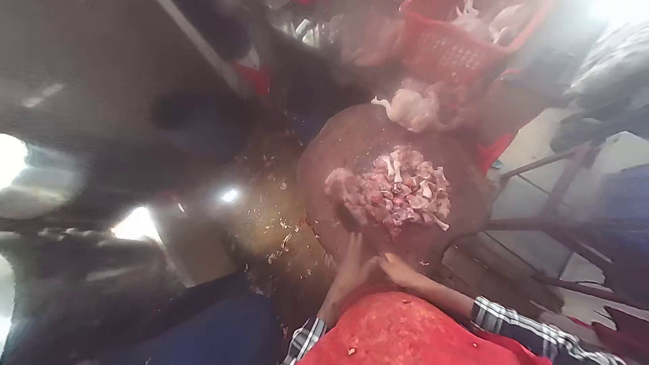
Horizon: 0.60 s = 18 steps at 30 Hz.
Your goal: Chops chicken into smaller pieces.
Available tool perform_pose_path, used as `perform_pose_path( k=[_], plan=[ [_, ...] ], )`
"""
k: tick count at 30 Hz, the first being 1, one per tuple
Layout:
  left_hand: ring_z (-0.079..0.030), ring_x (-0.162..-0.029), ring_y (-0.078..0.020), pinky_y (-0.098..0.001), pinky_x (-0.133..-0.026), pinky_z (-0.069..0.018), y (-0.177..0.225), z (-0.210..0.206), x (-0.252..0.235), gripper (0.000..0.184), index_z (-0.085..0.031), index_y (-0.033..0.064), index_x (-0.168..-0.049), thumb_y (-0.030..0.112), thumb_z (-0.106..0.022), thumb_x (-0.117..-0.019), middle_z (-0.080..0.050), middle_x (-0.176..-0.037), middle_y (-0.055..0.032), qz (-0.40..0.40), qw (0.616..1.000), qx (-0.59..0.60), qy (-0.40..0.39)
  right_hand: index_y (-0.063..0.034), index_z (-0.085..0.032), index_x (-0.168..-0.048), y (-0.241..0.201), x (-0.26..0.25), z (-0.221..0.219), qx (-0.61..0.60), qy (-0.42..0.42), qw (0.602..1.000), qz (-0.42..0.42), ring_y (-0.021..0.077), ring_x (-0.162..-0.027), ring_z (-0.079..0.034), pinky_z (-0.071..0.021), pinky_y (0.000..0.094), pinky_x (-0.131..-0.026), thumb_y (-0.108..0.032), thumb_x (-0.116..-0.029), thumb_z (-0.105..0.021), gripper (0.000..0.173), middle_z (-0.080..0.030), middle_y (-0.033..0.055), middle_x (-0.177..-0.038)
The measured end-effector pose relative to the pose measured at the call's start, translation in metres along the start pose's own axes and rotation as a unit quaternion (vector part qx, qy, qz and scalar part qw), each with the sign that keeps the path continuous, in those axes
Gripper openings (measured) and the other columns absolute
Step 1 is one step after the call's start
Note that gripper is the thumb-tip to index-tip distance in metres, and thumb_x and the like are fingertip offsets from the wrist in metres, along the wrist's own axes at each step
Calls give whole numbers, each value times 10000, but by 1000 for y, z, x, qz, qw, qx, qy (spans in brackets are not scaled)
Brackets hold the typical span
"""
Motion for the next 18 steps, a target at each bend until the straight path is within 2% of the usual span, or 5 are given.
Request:
perform_pose_path(
  k=[2,4,9,13,18],
  plan=[
    [-266,-1554,-237,-448,-1250,-310,22,-17,-33,755,-309,81,-1615,388,-624,-1001,-193,-1704,-148,-58,995,45,-74,-55,-629,-1225,23,7,36,-1,70,998,4,273,-817,-660,-557,522,-768,-521,-1057,-455,525,-662,146,-921],
    [-478,-1431,-184,-413,-1202,-392,32,9,-71,492,-502,88,-1511,274,-547,-1058,-477,-1575,-88,-62,994,56,-69,-80,-621,-1204,39,16,68,37,103,994,18,272,-825,-657,-550,528,-779,-552,-1050,-438,529,-653,131,-904],
    [-716,-1026,-270,-539,-913,-575,1,178,-143,357,-633,171,-1348,328,-491,-1061,-739,-1134,-98,113,960,-83,243,-114,-612,-1197,61,31,80,118,127,984,33,296,-862,-676,-548,555,-808,-550,-1047,-437,493,-669,134,-899],
    [-654,-1188,-333,-583,-1000,-531,-23,189,-198,586,-489,151,-1492,352,-659,-968,-661,-1318,-160,116,977,-144,108,-172,-553,-1349,55,32,68,240,84,967,23,357,-1009,-711,-556,599,-888,-436,-1055,-455,407,-721,159,-1047],
    [-560,-1311,-325,-528,-1069,-499,65,128,-211,417,-653,133,-1356,298,-606,-976,-567,-1438,-139,-3,934,-356,34,-150,-591,-1205,31,34,65,384,67,913,118,356,-902,-729,-580,591,-780,-566,-1033,-457,469,-726,126,-940]
  ],
)
Point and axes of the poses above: each hand's wrist, its own x-axis away from the middle knuckle, its own z-axis out of the back of the hand, y = z × x, the point moved 9 cm from there along -x, towards the middle knuckle
